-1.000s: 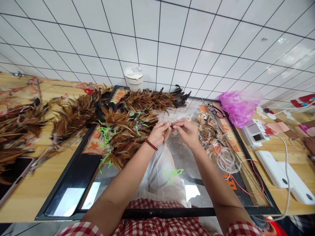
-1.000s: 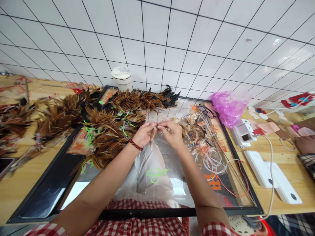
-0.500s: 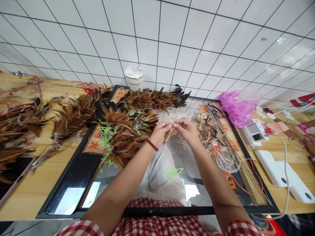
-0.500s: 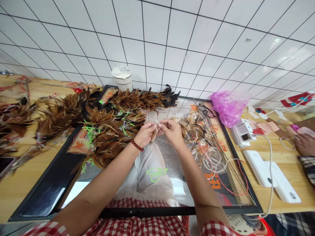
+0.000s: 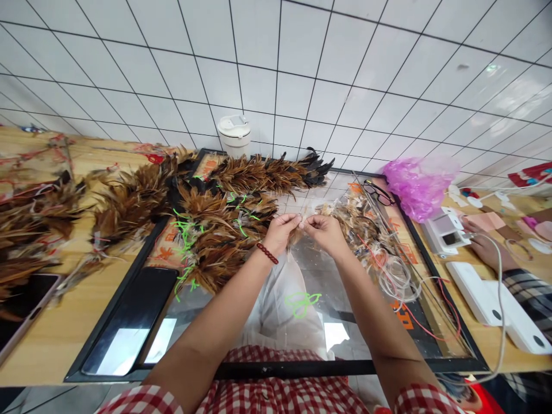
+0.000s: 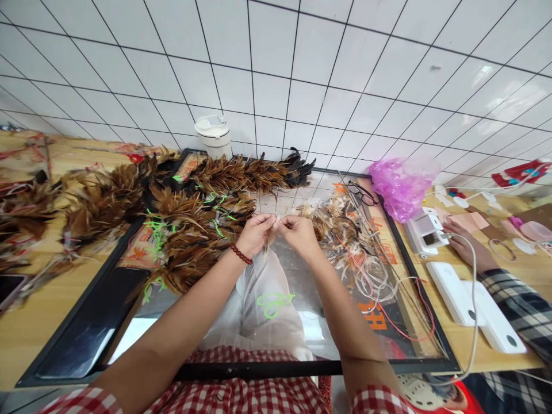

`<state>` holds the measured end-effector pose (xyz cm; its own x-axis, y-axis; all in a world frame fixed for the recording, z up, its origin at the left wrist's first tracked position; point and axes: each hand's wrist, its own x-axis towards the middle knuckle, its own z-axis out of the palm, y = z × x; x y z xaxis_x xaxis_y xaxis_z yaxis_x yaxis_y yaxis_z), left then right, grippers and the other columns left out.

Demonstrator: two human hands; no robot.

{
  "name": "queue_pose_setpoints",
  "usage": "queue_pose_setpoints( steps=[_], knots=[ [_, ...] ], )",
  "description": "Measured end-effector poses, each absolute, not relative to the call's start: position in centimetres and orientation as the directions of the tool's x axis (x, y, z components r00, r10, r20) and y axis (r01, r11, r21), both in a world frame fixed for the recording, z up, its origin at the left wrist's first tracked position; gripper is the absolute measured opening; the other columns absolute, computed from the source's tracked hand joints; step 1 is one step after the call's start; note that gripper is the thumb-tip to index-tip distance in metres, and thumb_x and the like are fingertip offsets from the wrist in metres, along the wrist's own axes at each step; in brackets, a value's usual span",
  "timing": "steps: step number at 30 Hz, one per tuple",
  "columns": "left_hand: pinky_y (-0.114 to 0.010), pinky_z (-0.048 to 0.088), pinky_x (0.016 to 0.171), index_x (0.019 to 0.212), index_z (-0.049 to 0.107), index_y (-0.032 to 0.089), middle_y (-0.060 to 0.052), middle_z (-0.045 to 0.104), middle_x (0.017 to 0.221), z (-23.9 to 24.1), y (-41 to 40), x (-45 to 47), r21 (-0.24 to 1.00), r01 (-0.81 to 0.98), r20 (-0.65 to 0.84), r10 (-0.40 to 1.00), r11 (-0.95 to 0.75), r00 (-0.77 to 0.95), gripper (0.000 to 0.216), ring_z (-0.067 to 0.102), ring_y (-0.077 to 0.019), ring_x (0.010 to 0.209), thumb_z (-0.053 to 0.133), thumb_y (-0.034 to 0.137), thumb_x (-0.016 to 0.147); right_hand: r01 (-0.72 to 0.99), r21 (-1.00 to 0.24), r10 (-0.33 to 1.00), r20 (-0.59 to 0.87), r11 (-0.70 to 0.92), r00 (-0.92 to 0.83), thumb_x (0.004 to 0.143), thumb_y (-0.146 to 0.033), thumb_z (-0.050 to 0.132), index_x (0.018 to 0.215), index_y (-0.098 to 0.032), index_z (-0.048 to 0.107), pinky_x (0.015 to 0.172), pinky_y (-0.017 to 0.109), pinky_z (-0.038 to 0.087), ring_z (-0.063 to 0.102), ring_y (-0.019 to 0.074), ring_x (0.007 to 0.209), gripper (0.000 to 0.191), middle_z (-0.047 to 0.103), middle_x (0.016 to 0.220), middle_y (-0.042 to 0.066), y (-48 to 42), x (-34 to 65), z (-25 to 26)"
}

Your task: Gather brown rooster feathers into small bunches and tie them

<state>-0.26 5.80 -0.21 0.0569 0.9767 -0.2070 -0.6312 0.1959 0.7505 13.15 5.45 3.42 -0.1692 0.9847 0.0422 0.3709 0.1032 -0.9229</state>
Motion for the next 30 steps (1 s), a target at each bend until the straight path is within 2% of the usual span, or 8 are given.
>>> queue_pose_setpoints(
  steps=[6, 9, 13, 19, 27, 30],
  knots=[
    [-0.022, 0.044, 0.053, 0.067, 0.067, 0.012, 0.0, 0.062, 0.059, -0.1, 5.6, -0.5, 0.762, -0.606, -0.187, 0.973, 0.23, 0.135, 0.036, 0.056, -0.0086, 0.053, 0.088, 0.035, 0.049, 0.406, -0.914, 0.995, -0.023, 0.017, -0.095, 0.067, -0.046, 0.072, 0.065, -0.016, 0.066, 0.049, 0.022, 0.036, 0.047, 0.0098, 0.048, 0.031, 0.064, 0.057, 0.001, 5.5, 13.4, 3.5],
    [-0.023, 0.045, 0.051, 0.069, 0.065, 0.012, -0.001, 0.062, 0.059, -0.1, 5.6, -0.5, 0.778, -0.569, -0.181, 0.962, 0.267, 0.204, 0.036, 0.058, -0.0108, 0.052, 0.086, 0.037, 0.053, 0.483, -0.874, 0.997, 0.013, 0.051, -0.08, 0.067, -0.046, 0.073, 0.062, -0.017, 0.062, 0.049, 0.022, 0.037, 0.049, 0.0104, 0.049, 0.031, 0.065, 0.057, 0.001, 5.6, 13.8, 3.6],
    [-0.021, 0.041, 0.045, 0.068, 0.066, 0.011, 0.0, 0.06, 0.055, -0.2, 5.6, -0.5, 0.814, -0.523, -0.169, 0.965, 0.253, 0.203, 0.038, 0.052, -0.0073, 0.046, 0.086, 0.039, 0.052, 0.561, -0.821, 0.995, 0.093, 0.103, -0.047, 0.064, -0.045, 0.076, 0.067, -0.018, 0.063, 0.048, 0.022, 0.037, 0.05, 0.0107, 0.05, 0.031, 0.062, 0.057, 0.0, 5.8, 14.4, 3.9],
    [-0.021, 0.036, 0.044, 0.067, 0.067, 0.011, 0.001, 0.058, 0.054, -0.2, 5.7, -0.3, 0.844, -0.48, -0.175, 0.97, 0.237, 0.17, 0.038, 0.049, -0.0061, 0.044, 0.086, 0.04, 0.051, 0.358, -0.925, 0.986, 0.074, 0.124, -0.149, 0.068, -0.044, 0.072, 0.079, -0.016, 0.068, 0.058, 0.025, 0.047, 0.059, 0.0139, 0.061, 0.03, 0.068, 0.069, 0.004, 6.0, 15.0, 4.5],
    [-0.021, 0.036, 0.043, 0.072, 0.07, 0.01, 0.0, 0.057, 0.051, -0.3, 5.4, -0.4, 0.842, -0.444, -0.224, 0.947, 0.306, 0.228, 0.038, 0.05, -0.0071, 0.041, 0.087, 0.038, 0.051, 0.438, -0.861, 0.957, 0.167, 0.259, -0.237, 0.076, -0.032, 0.063, 0.077, -0.016, 0.068, 0.059, 0.025, 0.046, 0.056, 0.0119, 0.06, 0.017, 0.064, 0.069, 0.002, 6.2, 15.3, 4.1],
    [-0.02, 0.034, 0.042, 0.071, 0.07, 0.01, 0.0, 0.056, 0.05, -0.2, 5.3, -0.6, 0.838, -0.43, -0.231, 0.932, 0.336, 0.278, 0.037, 0.048, -0.0065, 0.04, 0.086, 0.038, 0.052, 0.368, -0.891, 0.948, 0.176, 0.268, -0.263, 0.078, -0.034, 0.064, 0.089, -0.017, 0.069, 0.062, 0.026, 0.048, 0.057, 0.0127, 0.064, 0.021, 0.064, 0.075, 0.002, 6.3, 15.6, 3.7]
  ],
)
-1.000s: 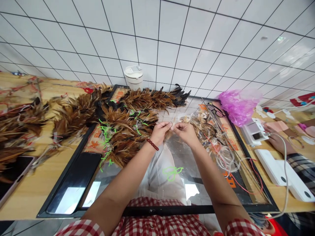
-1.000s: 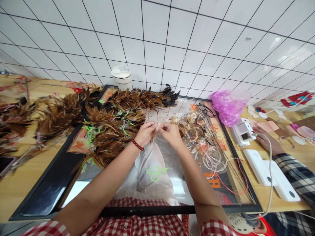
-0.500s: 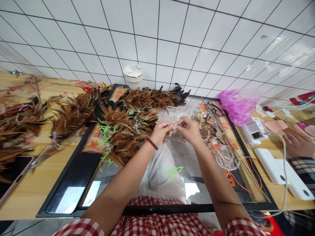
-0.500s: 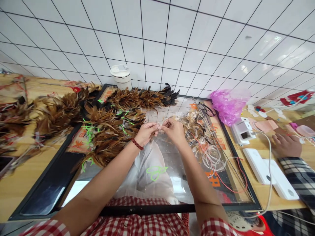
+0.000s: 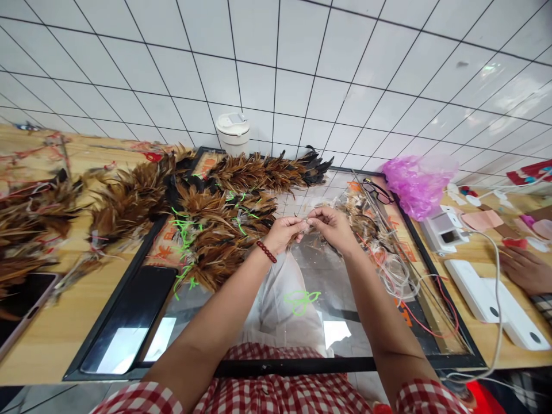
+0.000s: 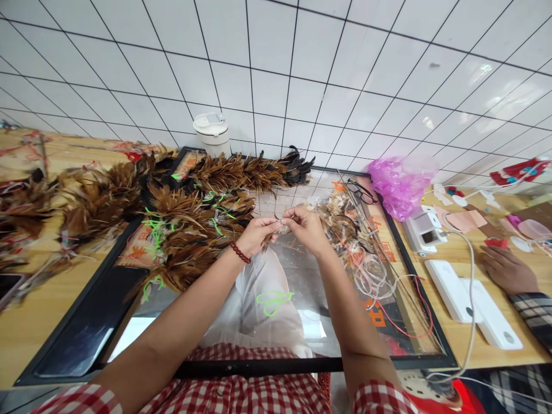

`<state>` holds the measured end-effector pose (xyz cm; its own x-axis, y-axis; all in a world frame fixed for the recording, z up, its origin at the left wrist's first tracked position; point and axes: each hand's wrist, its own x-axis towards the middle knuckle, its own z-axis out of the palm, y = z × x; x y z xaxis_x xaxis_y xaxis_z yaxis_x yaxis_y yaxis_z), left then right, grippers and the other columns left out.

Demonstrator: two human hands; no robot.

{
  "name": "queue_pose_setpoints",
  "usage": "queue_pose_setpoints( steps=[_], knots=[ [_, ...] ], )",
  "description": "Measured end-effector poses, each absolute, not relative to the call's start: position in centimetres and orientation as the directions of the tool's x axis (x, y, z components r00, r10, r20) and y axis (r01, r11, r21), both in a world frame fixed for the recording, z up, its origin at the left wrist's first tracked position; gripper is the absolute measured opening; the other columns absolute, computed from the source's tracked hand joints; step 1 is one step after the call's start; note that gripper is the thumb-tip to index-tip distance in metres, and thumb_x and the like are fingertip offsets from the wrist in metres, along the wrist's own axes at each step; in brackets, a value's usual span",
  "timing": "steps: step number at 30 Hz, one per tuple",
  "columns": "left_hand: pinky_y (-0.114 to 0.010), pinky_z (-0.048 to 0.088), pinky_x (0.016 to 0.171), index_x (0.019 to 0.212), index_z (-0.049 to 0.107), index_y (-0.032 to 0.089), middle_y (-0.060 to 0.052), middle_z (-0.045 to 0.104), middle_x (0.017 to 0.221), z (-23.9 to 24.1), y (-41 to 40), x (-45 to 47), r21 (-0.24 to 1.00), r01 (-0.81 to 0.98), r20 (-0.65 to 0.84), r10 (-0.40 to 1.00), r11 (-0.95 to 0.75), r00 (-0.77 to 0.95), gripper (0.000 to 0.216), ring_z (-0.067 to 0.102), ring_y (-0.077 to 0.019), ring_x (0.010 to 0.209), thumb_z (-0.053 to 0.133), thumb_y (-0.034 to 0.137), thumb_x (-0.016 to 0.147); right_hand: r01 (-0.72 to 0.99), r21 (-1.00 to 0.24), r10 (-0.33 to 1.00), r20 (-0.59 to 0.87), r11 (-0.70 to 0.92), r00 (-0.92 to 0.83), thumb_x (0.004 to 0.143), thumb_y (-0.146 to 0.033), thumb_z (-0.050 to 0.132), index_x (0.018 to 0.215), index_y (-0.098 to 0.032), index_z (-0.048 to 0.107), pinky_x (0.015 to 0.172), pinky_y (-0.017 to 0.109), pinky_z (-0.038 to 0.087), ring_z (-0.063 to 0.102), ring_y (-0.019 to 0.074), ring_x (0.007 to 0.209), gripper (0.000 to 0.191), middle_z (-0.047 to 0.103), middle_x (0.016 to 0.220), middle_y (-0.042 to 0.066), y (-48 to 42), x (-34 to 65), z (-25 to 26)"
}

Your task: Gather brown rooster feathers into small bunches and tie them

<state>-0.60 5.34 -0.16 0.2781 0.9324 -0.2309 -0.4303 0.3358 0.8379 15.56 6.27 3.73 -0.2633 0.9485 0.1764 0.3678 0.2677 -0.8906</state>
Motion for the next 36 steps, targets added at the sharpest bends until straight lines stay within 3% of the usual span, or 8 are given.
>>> queue_pose_setpoints(
  steps=[7, 12, 18, 23, 27, 30, 33, 36],
  knots=[
    [-0.023, 0.044, 0.055, 0.075, 0.071, 0.012, -0.003, 0.065, 0.067, -0.1, 5.2, -0.4, 0.859, -0.439, -0.106, 0.932, 0.261, 0.347, 0.035, 0.057, -0.0096, 0.056, 0.083, 0.041, 0.057, 0.45, -0.784, 0.892, 0.284, 0.428, -0.353, 0.086, -0.029, 0.056, 0.078, -0.018, 0.066, 0.073, 0.029, 0.048, 0.059, 0.0157, 0.075, 0.016, 0.063, 0.076, 0.004, 6.0, 15.4, 4.4],
    [-0.023, 0.043, 0.06, 0.062, 0.069, 0.012, -0.002, 0.062, 0.059, -0.2, 5.5, -0.5, 0.892, -0.444, -0.024, 0.99, 0.085, 0.141, 0.03, 0.054, -0.0096, 0.057, 0.08, 0.04, 0.062, 0.597, -0.667, 0.894, 0.365, 0.446, -0.261, 0.086, -0.023, 0.056, 0.081, -0.018, 0.068, 0.075, 0.029, 0.046, 0.059, 0.0164, 0.077, 0.014, 0.064, 0.078, 0.004, 5.8, 14.6, 4.2],
    [-0.024, 0.048, 0.067, 0.065, 0.068, 0.015, 0.001, 0.064, 0.063, 0.1, 6.3, -1.2, 0.777, -0.63, -0.083, 0.992, 0.005, -0.095, 0.03, 0.059, -0.0101, 0.062, 0.085, 0.036, 0.053, 0.52, -0.487, 0.644, 0.122, 0.702, -0.755, 0.084, -0.012, 0.055, 0.094, -0.024, 0.073, 0.078, 0.025, 0.043, 0.061, 0.015, 0.088, 0.025, 0.065, 0.094, 0.004, 4.7, 13.5, 3.5],
    [-0.025, 0.05, 0.074, 0.069, 0.07, 0.014, -0.001, 0.067, 0.07, 0.1, 6.4, -1.5, 0.749, -0.66, -0.148, 0.986, 0.059, -0.081, 0.031, 0.062, -0.0104, 0.068, 0.087, 0.033, 0.052, 0.595, -0.371, 0.641, 0.001, 0.713, -0.768, 0.081, -0.01, 0.055, 0.081, -0.02, 0.071, 0.077, 0.027, 0.042, 0.058, 0.0169, 0.086, 0.019, 0.062, 0.09, 0.006, 4.4, 13.1, 3.2],
    [-0.025, 0.05, 0.072, 0.069, 0.069, 0.014, -0.002, 0.068, 0.071, 0.0, 6.3, -1.5, 0.739, -0.668, -0.175, 0.982, 0.085, -0.068, 0.029, 0.063, -0.0106, 0.068, 0.086, 0.032, 0.053, 0.537, -0.65, 0.79, 0.167, 0.538, -0.59, 0.083, -0.015, 0.051, 0.08, -0.018, 0.062, 0.077, 0.027, 0.043, 0.055, 0.0153, 0.081, 0.011, 0.06, 0.083, 0.004, 5.3, 13.9, 3.5],
    [-0.022, 0.047, 0.063, 0.069, 0.07, 0.014, -0.002, 0.068, 0.07, -0.2, 6.3, -1.2, 0.751, -0.652, -0.193, 0.979, 0.107, -0.061, 0.028, 0.06, -0.0095, 0.064, 0.086, 0.031, 0.054, 0.283, -0.922, 0.928, 0.165, 0.266, -0.334, 0.085, -0.035, 0.056, 0.08, -0.018, 0.056, 0.066, 0.025, 0.043, 0.053, 0.0127, 0.067, 0.017, 0.058, 0.072, 0.0, 5.7, 13.8, 3.6],
    [-0.021, 0.043, 0.059, 0.068, 0.071, 0.014, 0.0, 0.065, 0.065, -0.4, 6.2, -0.8, 0.775, -0.626, -0.164, 0.985, 0.09, -0.061, 0.028, 0.056, -0.0079, 0.06, 0.086, 0.032, 0.053, 0.103, -0.992, 0.966, 0.046, 0.075, -0.256, 0.077, -0.05, 0.064, 0.079, -0.018, 0.056, 0.061, 0.024, 0.043, 0.052, 0.0117, 0.061, 0.033, 0.058, 0.067, -0.001, 5.6, 12.8, 3.3],
    [-0.022, 0.044, 0.062, 0.067, 0.072, 0.014, 0.001, 0.063, 0.065, -0.6, 6.1, -0.6, 0.789, -0.612, -0.114, 0.992, 0.055, -0.057, 0.028, 0.055, -0.008, 0.061, 0.086, 0.033, 0.052, 0.1, -0.995, 0.977, 0.001, 0.023, -0.213, 0.073, -0.054, 0.067, 0.075, -0.018, 0.057, 0.057, 0.023, 0.041, 0.049, 0.0105, 0.056, 0.038, 0.058, 0.063, -0.001, 5.4, 12.0, 2.9]
  ],
)
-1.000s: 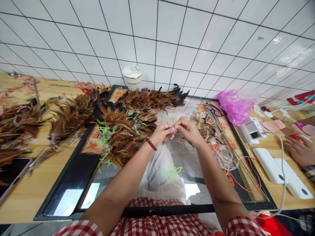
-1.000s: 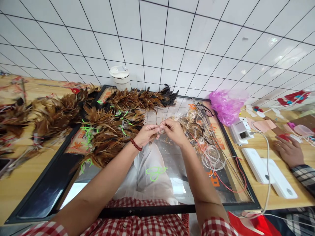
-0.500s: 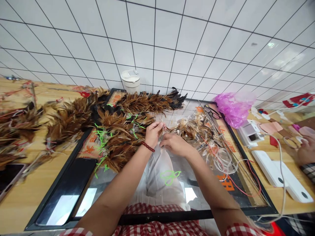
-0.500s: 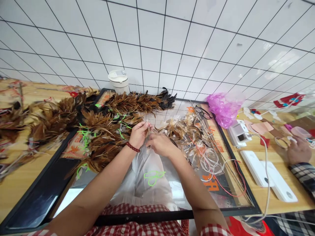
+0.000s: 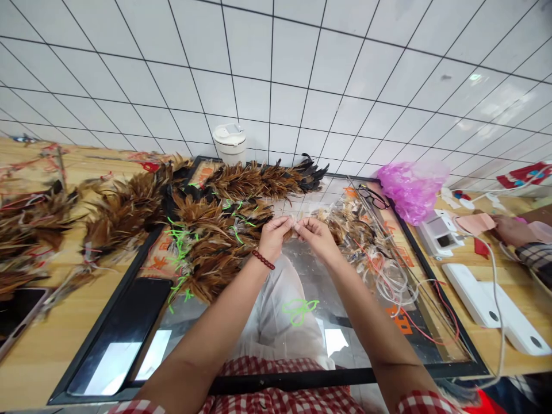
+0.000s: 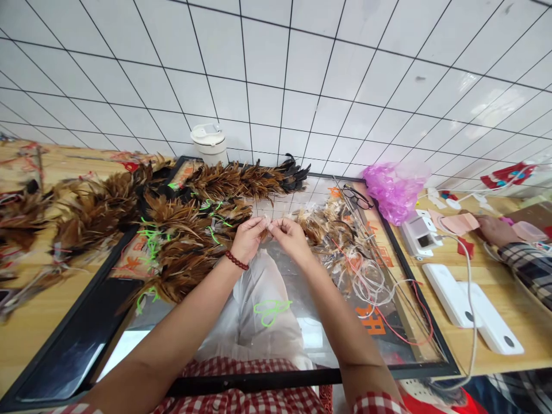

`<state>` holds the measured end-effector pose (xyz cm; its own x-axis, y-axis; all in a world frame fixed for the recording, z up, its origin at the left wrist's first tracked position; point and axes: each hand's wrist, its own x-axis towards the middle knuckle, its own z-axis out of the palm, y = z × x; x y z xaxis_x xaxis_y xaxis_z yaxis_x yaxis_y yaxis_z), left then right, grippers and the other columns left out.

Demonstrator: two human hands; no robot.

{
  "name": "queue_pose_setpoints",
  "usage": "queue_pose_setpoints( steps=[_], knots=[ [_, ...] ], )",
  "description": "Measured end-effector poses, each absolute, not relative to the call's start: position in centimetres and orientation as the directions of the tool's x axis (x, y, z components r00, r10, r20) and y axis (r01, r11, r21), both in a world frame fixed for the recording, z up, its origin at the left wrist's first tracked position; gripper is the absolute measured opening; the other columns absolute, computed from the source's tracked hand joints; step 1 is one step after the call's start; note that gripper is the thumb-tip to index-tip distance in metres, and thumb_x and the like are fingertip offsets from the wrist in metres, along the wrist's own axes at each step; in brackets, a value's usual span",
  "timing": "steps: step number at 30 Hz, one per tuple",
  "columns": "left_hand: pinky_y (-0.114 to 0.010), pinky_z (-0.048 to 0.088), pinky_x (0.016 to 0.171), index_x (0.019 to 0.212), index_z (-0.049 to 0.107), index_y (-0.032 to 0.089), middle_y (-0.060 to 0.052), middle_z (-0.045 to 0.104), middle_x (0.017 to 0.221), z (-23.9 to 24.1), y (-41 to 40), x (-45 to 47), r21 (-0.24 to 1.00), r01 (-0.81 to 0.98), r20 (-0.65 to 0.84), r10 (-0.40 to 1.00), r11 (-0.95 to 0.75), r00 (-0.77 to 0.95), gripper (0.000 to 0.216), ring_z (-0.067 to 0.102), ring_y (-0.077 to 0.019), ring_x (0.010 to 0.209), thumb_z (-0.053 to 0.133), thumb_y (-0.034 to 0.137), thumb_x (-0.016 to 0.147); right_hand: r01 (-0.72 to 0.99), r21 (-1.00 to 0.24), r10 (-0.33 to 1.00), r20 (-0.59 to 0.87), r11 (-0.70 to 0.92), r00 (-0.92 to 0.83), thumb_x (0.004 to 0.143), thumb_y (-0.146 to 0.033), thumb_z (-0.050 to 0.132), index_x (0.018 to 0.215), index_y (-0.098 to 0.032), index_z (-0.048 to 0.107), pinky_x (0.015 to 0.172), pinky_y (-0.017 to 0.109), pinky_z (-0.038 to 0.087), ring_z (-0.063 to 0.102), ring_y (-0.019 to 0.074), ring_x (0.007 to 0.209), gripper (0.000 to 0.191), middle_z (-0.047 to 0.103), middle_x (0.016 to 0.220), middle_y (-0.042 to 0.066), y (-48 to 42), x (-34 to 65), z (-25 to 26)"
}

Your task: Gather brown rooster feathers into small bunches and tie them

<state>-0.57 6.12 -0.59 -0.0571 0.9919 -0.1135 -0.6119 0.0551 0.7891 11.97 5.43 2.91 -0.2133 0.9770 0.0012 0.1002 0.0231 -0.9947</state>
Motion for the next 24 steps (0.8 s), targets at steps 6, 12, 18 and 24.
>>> queue_pose_setpoints(
  steps=[6, 12, 18, 24],
  knots=[
    [-0.025, 0.048, 0.069, 0.071, 0.073, 0.013, -0.003, 0.067, 0.076, -0.3, 5.9, -0.6, 0.795, -0.601, -0.109, 0.994, 0.087, -0.001, 0.031, 0.06, -0.0116, 0.072, 0.087, 0.032, 0.052, 0.218, -0.973, 0.983, 0.035, 0.076, -0.183, 0.081, -0.049, 0.059, 0.073, -0.018, 0.058, 0.053, 0.023, 0.039, 0.048, 0.0111, 0.053, 0.033, 0.056, 0.058, -0.002, 5.5, 12.0, 2.1],
    [-0.025, 0.048, 0.066, 0.069, 0.066, 0.015, 0.0, 0.065, 0.068, -0.1, 6.3, -0.9, 0.734, -0.679, -0.089, 0.989, -0.013, -0.115, 0.029, 0.06, -0.01, 0.065, 0.084, 0.035, 0.058, 0.81, -0.425, 0.913, 0.123, 0.403, -0.39, 0.078, -0.008, 0.052, 0.088, -0.02, 0.072, 0.082, 0.031, 0.044, 0.061, 0.021, 0.095, 0.026, 0.069, 0.107, 0.009, 5.7, 14.2, 3.1],
    [-0.021, 0.043, 0.057, 0.07, 0.063, 0.016, 0.004, 0.058, 0.058, -0.5, 6.7, -0.9, 0.728, -0.682, -0.135, 0.961, -0.068, -0.24, 0.032, 0.054, -0.0067, 0.056, 0.084, 0.037, 0.059, 0.881, -0.31, 0.934, 0.151, 0.357, -0.325, 0.085, -0.01, 0.045, 0.101, -0.022, 0.073, 0.081, 0.028, 0.045, 0.063, 0.0197, 0.095, 0.035, 0.069, 0.106, 0.007, 5.9, 15.2, 3.9],
    [-0.021, 0.041, 0.056, 0.068, 0.061, 0.016, 0.004, 0.056, 0.058, -1.0, 7.0, -0.8, 0.72, -0.688, -0.13, 0.957, -0.089, -0.26, 0.028, 0.052, -0.0064, 0.055, 0.081, 0.033, 0.063, 0.892, -0.305, 0.943, 0.133, 0.332, -0.305, 0.088, -0.032, 0.054, 0.1, -0.019, 0.07, 0.077, 0.029, 0.044, 0.061, 0.0215, 0.09, 0.024, 0.066, 0.097, 0.011, 5.6, 13.2, 1.6]
  ],
)
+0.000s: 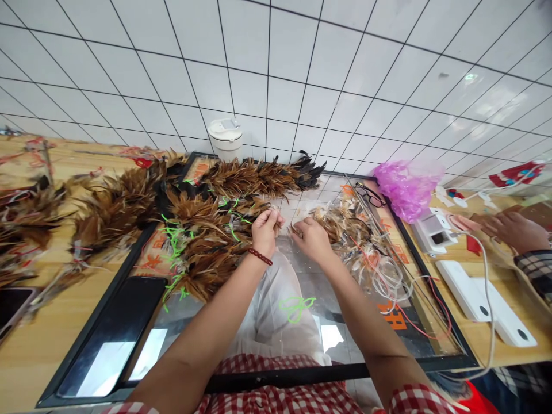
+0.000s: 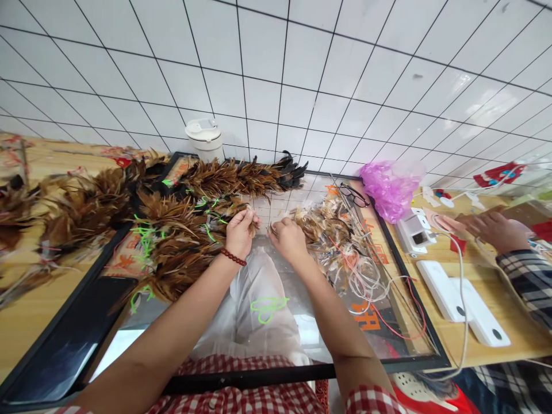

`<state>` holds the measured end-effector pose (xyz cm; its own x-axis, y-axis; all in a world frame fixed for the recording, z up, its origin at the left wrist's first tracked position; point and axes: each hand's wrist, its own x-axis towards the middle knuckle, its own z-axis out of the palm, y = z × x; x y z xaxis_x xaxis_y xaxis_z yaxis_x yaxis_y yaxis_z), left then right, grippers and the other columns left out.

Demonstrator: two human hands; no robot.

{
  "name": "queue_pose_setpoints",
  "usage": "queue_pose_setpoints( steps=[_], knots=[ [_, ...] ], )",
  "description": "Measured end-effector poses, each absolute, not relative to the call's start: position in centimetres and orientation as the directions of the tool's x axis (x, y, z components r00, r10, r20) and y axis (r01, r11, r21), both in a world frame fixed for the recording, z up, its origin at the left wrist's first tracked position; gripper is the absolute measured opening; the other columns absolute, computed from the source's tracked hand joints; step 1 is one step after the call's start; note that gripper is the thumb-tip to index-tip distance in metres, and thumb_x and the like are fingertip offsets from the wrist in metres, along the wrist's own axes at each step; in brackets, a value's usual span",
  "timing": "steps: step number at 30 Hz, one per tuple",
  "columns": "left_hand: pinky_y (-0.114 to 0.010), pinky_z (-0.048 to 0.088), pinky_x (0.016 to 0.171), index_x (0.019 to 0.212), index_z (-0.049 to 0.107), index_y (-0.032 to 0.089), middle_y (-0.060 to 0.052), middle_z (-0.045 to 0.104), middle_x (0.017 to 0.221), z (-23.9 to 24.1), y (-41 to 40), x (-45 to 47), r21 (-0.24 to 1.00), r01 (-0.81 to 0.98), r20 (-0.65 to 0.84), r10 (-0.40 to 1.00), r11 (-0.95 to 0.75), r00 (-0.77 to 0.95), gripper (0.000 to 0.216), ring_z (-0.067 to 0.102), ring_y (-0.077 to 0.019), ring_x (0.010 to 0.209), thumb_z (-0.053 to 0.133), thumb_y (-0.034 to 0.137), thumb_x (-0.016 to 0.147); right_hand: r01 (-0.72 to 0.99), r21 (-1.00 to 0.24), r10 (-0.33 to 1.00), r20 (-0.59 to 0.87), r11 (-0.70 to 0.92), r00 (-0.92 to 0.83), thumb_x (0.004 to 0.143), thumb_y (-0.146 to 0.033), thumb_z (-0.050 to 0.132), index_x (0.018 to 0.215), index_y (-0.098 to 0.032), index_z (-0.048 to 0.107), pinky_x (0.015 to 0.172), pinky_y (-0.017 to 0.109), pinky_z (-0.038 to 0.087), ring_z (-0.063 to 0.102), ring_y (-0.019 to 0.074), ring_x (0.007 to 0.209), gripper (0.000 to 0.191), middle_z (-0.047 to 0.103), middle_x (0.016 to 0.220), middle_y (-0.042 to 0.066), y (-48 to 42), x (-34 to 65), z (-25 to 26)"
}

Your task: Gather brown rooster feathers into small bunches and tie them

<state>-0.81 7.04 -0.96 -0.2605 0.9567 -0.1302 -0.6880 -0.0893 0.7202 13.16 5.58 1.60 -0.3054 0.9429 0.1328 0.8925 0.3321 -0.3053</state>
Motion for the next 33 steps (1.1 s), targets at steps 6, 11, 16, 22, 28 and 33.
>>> queue_pose_setpoints(
  steps=[6, 11, 16, 22, 28, 33],
  knots=[
    [-0.019, 0.037, 0.051, 0.07, 0.064, 0.015, 0.002, 0.06, 0.057, -0.9, 6.8, -0.7, 0.777, -0.629, -0.167, 0.96, -0.014, -0.227, 0.03, 0.054, -0.0069, 0.053, 0.082, 0.036, 0.061, 0.679, -0.689, 0.967, 0.154, 0.252, -0.203, 0.085, -0.027, 0.052, 0.08, -0.018, 0.063, 0.068, 0.028, 0.042, 0.054, 0.016, 0.071, 0.015, 0.06, 0.074, 0.003, 6.6, 14.0, 1.1],
    [-0.022, 0.043, 0.06, 0.072, 0.068, 0.013, -0.001, 0.066, 0.063, -0.7, 6.5, -0.4, 0.785, -0.618, -0.165, 0.975, 0.037, -0.152, 0.034, 0.057, -0.0085, 0.058, 0.085, 0.037, 0.054, 0.181, -0.974, 0.973, 0.096, 0.134, -0.208, 0.08, -0.049, 0.059, 0.076, -0.019, 0.056, 0.059, 0.025, 0.039, 0.047, 0.0122, 0.059, 0.03, 0.053, 0.064, -0.002, 6.7, 13.8, 1.5],
    [-0.023, 0.045, 0.062, 0.071, 0.071, 0.014, -0.004, 0.071, 0.079, -0.4, 6.2, -0.6, 0.776, -0.627, -0.118, 0.992, 0.064, -0.045, 0.033, 0.059, -0.0091, 0.063, 0.085, 0.038, 0.054, 0.09, -0.992, 0.977, 0.07, 0.09, -0.2, 0.075, -0.053, 0.065, 0.076, -0.02, 0.056, 0.059, 0.026, 0.04, 0.049, 0.0121, 0.058, 0.034, 0.06, 0.065, -0.001, 6.4, 12.7, 1.3],
    [-0.021, 0.046, 0.064, 0.068, 0.071, 0.013, -0.002, 0.069, 0.072, -0.3, 6.1, -0.8, 0.745, -0.66, -0.16, 0.986, 0.099, -0.033, 0.026, 0.06, -0.0086, 0.066, 0.086, 0.029, 0.055, 0.19, -0.98, 0.985, 0.028, 0.06, -0.17, 0.078, -0.049, 0.061, 0.08, -0.019, 0.057, 0.055, 0.025, 0.039, 0.052, 0.0125, 0.054, 0.03, 0.059, 0.059, -0.002, 7.0, 14.4, 1.7],
    [-0.019, 0.047, 0.059, 0.068, 0.068, 0.013, 0.0, 0.069, 0.072, -0.1, 6.3, -1.0, 0.616, -0.776, -0.249, 0.968, 0.136, -0.028, 0.031, 0.061, -0.0077, 0.064, 0.089, 0.026, 0.049, 0.525, -0.824, 0.976, 0.155, 0.214, -0.155, 0.07, -0.03, 0.068, 0.088, -0.018, 0.068, 0.064, 0.029, 0.045, 0.053, 0.0116, 0.06, 0.021, 0.065, 0.077, 0.002, 7.4, 17.0, 2.8],
    [-0.02, 0.049, 0.063, 0.068, 0.068, 0.013, -0.001, 0.069, 0.074, 0.1, 6.2, -1.0, 0.626, -0.772, -0.204, 0.979, 0.111, -0.025, 0.028, 0.061, -0.0079, 0.065, 0.088, 0.025, 0.053, 0.199, -0.974, 0.968, 0.056, 0.107, -0.246, 0.068, -0.042, 0.074, 0.1, -0.019, 0.064, 0.068, 0.03, 0.05, 0.06, 0.014, 0.072, 0.04, 0.067, 0.086, 0.004, 6.4, 14.7, 3.0]
  ],
)
